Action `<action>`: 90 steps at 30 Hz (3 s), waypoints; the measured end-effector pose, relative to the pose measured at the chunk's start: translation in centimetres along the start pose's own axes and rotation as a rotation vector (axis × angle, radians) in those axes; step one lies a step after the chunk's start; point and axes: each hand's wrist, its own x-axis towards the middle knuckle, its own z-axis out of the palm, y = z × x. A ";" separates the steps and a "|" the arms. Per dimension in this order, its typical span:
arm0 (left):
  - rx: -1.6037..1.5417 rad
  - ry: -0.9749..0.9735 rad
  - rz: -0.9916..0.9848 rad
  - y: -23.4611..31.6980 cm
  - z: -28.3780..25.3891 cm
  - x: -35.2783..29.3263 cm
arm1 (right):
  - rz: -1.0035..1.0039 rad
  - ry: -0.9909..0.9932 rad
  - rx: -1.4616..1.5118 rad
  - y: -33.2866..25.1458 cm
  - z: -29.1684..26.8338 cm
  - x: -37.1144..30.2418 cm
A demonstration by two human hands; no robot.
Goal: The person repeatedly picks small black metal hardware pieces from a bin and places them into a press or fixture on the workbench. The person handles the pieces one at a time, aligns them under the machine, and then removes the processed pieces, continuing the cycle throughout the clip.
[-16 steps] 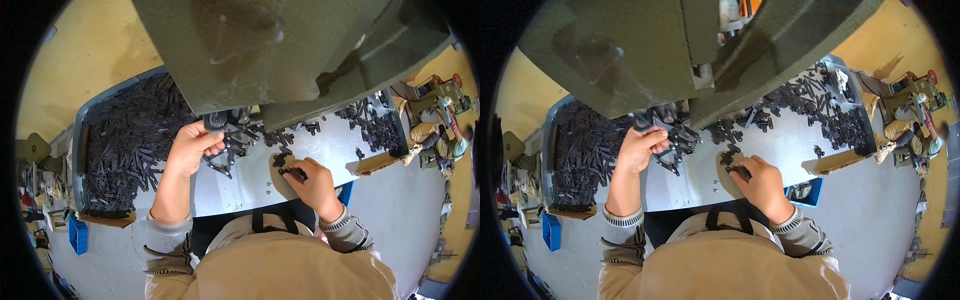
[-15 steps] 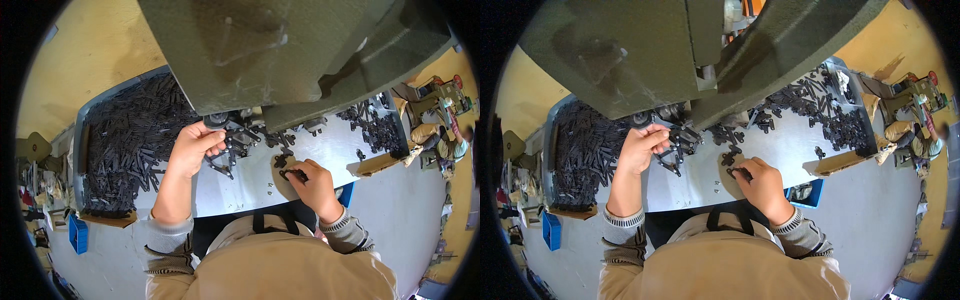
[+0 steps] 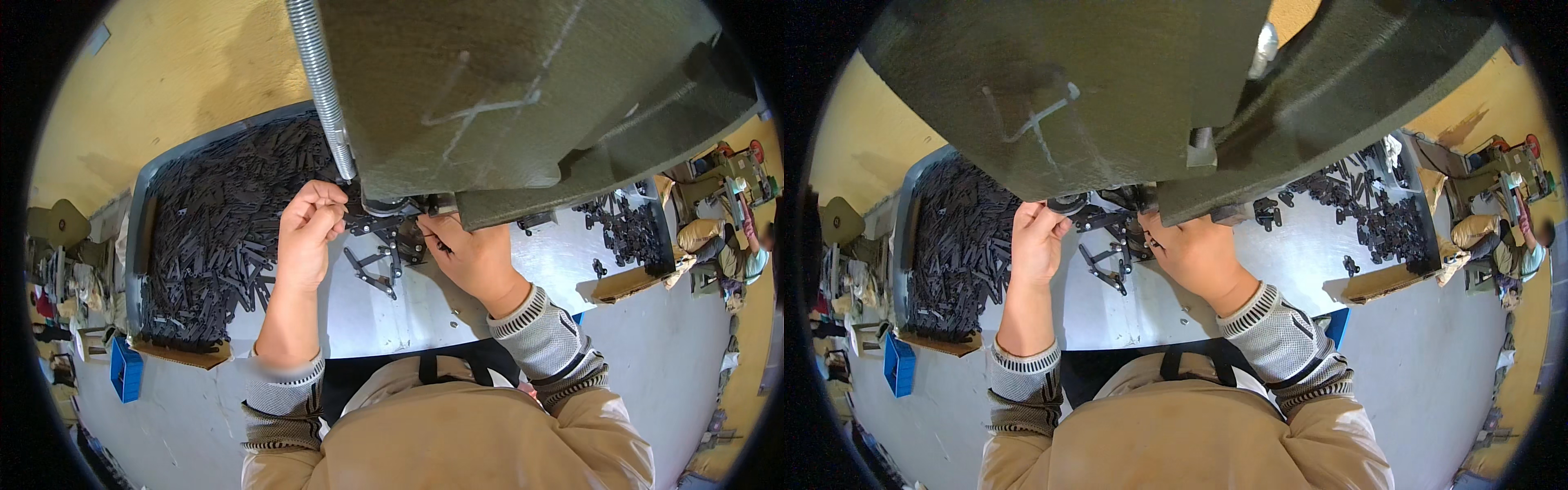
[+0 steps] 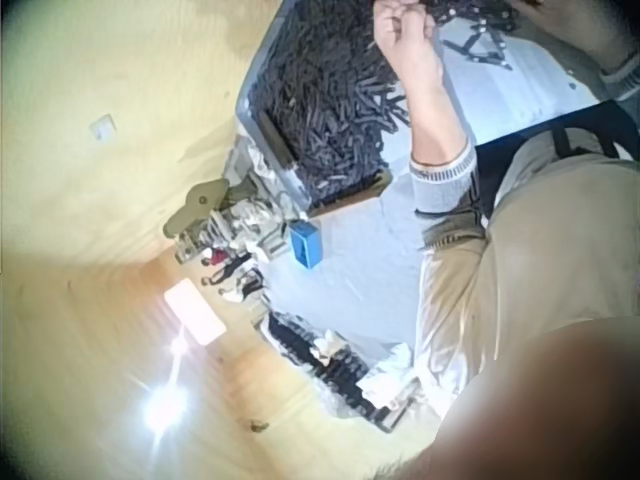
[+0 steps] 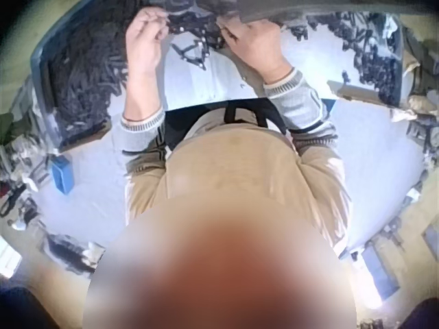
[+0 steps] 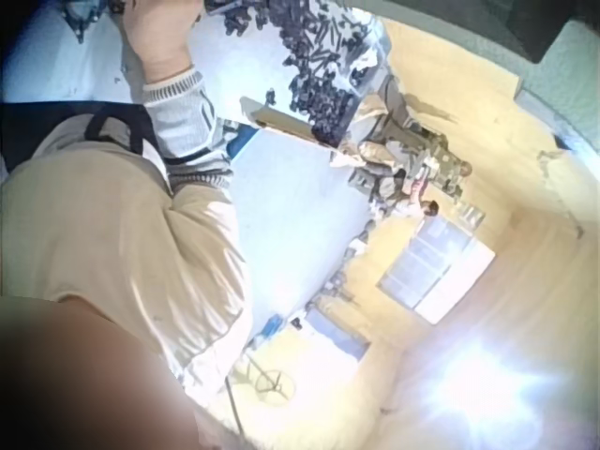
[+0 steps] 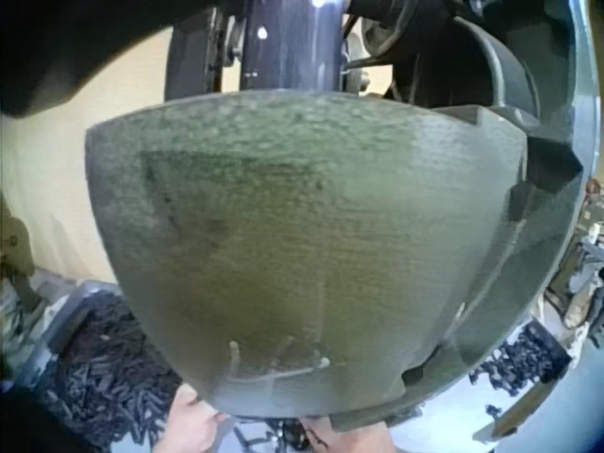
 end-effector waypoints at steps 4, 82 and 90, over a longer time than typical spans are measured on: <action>-0.012 0.050 0.000 -0.1 0.4 -0.1 | -0.021 -0.035 0.026 0.2 0.0 -0.1; 0.195 -0.104 -0.285 -0.9 2.9 -0.6 | 0.827 -0.320 0.685 0.6 -0.3 -0.6; 0.198 -0.153 -0.334 -1.1 2.0 -0.3 | 0.639 -0.356 0.601 1.7 -1.4 -0.9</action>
